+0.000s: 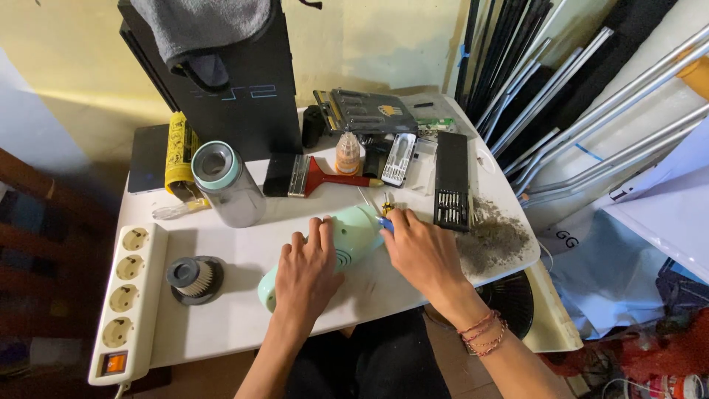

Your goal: The person uses a screwdriver to remove screws from a light green handheld appliance on a white table. They unscrew multiple fasteners, place the screws on the table, and rotate the device to access different sides.

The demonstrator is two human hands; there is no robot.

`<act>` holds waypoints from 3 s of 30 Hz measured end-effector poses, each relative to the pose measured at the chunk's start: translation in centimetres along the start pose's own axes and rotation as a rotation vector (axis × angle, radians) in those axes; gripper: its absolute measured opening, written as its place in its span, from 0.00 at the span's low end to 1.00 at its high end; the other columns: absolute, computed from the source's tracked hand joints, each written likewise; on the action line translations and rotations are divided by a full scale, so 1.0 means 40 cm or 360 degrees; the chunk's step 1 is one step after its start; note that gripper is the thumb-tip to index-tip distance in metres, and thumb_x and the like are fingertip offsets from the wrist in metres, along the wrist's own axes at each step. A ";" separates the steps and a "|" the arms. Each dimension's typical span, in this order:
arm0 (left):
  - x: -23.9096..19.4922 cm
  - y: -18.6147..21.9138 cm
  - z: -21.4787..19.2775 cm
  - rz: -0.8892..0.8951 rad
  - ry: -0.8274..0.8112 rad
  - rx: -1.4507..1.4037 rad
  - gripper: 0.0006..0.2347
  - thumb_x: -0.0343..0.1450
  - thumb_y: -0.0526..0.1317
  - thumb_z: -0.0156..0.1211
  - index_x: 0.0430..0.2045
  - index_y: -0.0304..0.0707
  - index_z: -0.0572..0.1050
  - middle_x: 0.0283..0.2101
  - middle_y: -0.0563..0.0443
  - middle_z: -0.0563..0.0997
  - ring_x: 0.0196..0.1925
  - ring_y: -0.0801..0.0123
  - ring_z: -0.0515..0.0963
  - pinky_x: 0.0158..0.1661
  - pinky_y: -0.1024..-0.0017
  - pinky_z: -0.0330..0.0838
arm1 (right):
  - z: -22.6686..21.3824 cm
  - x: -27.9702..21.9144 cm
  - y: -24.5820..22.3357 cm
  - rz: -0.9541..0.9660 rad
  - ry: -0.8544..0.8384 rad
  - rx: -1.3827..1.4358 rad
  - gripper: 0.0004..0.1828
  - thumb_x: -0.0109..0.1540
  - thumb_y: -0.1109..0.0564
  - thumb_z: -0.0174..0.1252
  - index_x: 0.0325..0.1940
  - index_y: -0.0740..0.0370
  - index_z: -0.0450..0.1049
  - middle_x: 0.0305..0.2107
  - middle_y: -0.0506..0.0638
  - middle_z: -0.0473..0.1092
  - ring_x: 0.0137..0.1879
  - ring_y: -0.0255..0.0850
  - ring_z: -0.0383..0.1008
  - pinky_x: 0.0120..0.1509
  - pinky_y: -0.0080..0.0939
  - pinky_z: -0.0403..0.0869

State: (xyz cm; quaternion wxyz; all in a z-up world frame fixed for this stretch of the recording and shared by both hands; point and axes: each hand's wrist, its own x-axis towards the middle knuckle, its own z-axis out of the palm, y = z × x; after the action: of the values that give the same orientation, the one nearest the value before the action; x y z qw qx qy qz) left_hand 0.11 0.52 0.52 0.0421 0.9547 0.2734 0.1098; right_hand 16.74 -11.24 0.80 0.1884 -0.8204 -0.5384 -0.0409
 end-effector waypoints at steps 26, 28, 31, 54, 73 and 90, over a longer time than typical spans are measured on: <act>-0.005 0.004 0.005 0.0025 0.0065 0.0003 0.39 0.49 0.43 0.79 0.54 0.28 0.66 0.52 0.46 0.72 0.42 0.53 0.77 0.39 0.60 0.74 | -0.001 0.015 0.010 0.0299 -0.0209 0.0035 0.27 0.69 0.39 0.45 0.34 0.61 0.78 0.17 0.64 0.73 0.26 0.61 0.77 0.31 0.58 0.76; -0.007 0.004 0.010 0.0026 0.0058 0.0015 0.39 0.49 0.43 0.80 0.54 0.28 0.66 0.52 0.46 0.72 0.42 0.53 0.77 0.39 0.61 0.74 | -0.007 0.014 0.000 0.0310 -0.0177 0.0009 0.27 0.69 0.39 0.46 0.33 0.61 0.78 0.17 0.64 0.73 0.27 0.62 0.77 0.32 0.59 0.76; 0.000 0.001 0.010 0.0002 0.0063 0.0014 0.38 0.51 0.42 0.79 0.54 0.30 0.66 0.51 0.48 0.72 0.42 0.54 0.77 0.40 0.61 0.74 | -0.019 0.021 -0.009 0.0336 -0.0144 -0.0053 0.26 0.68 0.39 0.48 0.31 0.60 0.79 0.16 0.62 0.73 0.26 0.63 0.76 0.32 0.60 0.75; 0.015 -0.022 0.009 -0.0068 0.0005 -0.0149 0.38 0.50 0.42 0.80 0.53 0.29 0.65 0.50 0.44 0.72 0.42 0.52 0.78 0.41 0.60 0.76 | -0.065 -0.023 0.024 0.0356 -0.0020 0.0550 0.13 0.66 0.47 0.54 0.41 0.58 0.74 0.18 0.53 0.75 0.23 0.49 0.78 0.27 0.47 0.70; 0.035 -0.101 0.038 -0.0153 0.0015 -0.0558 0.38 0.50 0.51 0.78 0.49 0.30 0.65 0.45 0.41 0.76 0.45 0.48 0.81 0.38 0.57 0.78 | 0.168 -0.052 -0.018 0.0312 0.0016 0.1643 0.25 0.67 0.64 0.45 0.68 0.55 0.66 0.28 0.43 0.64 0.28 0.26 0.60 0.30 0.29 0.66; 0.014 -0.080 0.034 0.0019 -0.0009 -0.0444 0.43 0.51 0.49 0.78 0.59 0.31 0.64 0.51 0.46 0.75 0.49 0.54 0.78 0.45 0.60 0.75 | 0.146 -0.064 -0.013 0.0447 0.0184 0.1892 0.14 0.72 0.51 0.45 0.59 0.56 0.67 0.23 0.40 0.61 0.23 0.25 0.55 0.24 0.26 0.55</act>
State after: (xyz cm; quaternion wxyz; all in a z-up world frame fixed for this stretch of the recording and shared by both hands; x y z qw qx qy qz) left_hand -0.76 3.51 -1.14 0.1745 0.9415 0.2497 0.1444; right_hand 14.39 -11.22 -5.17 0.6462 -0.6345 -0.3446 0.2471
